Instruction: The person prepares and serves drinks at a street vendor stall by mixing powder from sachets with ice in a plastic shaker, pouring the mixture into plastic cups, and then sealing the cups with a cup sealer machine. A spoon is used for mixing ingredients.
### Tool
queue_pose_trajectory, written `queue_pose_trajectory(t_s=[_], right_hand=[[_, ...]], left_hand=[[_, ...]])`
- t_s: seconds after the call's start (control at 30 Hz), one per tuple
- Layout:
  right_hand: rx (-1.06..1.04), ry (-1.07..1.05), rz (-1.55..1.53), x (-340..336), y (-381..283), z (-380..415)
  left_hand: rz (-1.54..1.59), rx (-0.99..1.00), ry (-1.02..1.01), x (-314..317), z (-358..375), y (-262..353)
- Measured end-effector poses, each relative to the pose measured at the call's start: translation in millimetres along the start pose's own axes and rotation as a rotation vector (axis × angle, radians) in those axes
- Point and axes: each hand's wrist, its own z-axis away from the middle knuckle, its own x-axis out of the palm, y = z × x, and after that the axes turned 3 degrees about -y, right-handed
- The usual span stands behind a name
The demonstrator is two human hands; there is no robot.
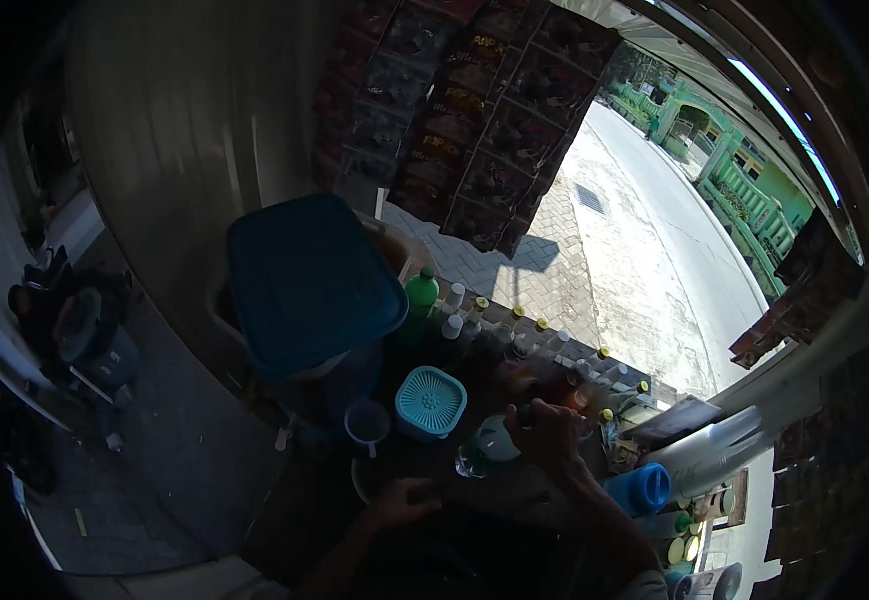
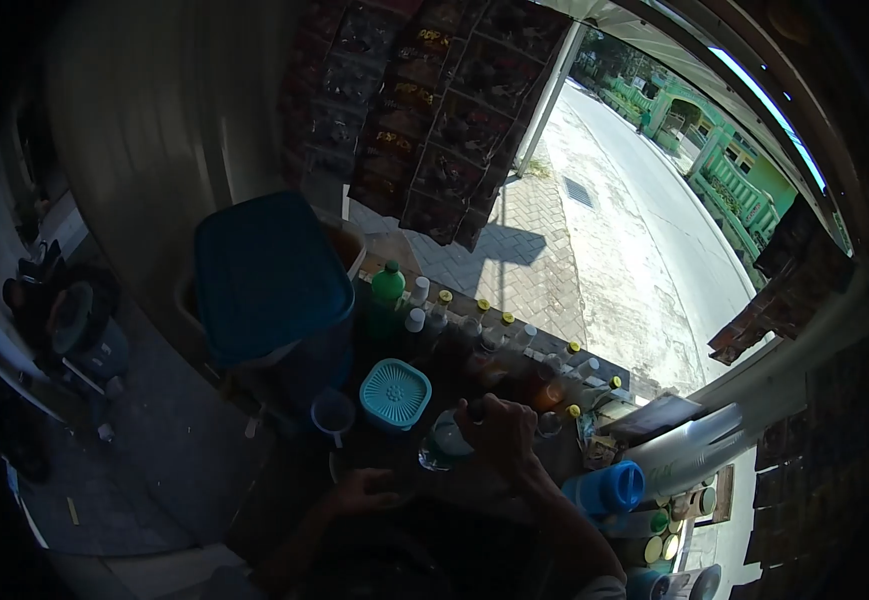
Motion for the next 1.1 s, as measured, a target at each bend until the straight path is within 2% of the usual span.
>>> queue_pose_trajectory(t_s=[0.07, 0.13, 0.2, 0.27, 0.37, 0.47, 0.6, 0.63, 0.73, 0.77, 0.87, 1.0, 1.1], right_hand=[[-0.019, 0.112, -0.017, -47.1, -18.9, -43.1], [-0.082, 0.202, 0.049, -86.4, -31.9, -82.5], [-0.098, 0.239, 0.093, -119.3, -51.0, -118.6], [-0.146, 0.309, 0.088, -134.4, -59.3, -150.4], [-0.103, 0.263, 0.137, -139.6, -73.4, -188.2], [-0.142, 0.282, 0.065, -119.3, -80.4, -212.6], [-0.147, 0.224, 0.007, -74.3, -81.8, -231.1], [-0.095, 0.151, 0.000, -62.0, -82.4, -235.2], [-0.145, 0.214, -0.025, -28.0, -87.9, -236.8], [-0.126, 0.107, -0.099, -20.0, -87.7, -235.8], [-0.072, -0.026, -0.076, 19.3, -81.2, -234.8], [-0.133, -0.082, -0.020, 70.9, -71.0, -226.9], [-0.113, -0.244, 0.022, 97.1, -67.6, -216.2]], left_hand=[[0.025, -0.021, -0.024, -14.2, 24.6, -20.0], [0.039, -0.228, -0.062, -22.4, 43.6, -37.2], [0.069, -0.257, -0.062, -25.8, 57.5, -42.4], [0.095, -0.276, -0.039, -26.7, 60.7, -46.2], [0.109, -0.296, 0.017, -24.0, 66.9, -54.2], [0.155, -0.311, 0.016, -23.2, 73.6, -54.3], [0.218, -0.306, 0.071, -24.2, 85.9, -50.4], [0.215, -0.309, 0.083, -22.9, 90.1, -53.2], [0.247, -0.351, 0.080, -22.6, 100.3, -62.8], [0.242, -0.352, 0.079, -24.9, 102.5, -62.4], [0.233, -0.403, 0.097, -25.5, 112.7, -66.6], [0.271, -0.405, 0.185, -23.3, 118.3, -79.1], [0.270, -0.420, 0.193, -22.3, 118.3, -80.6]])
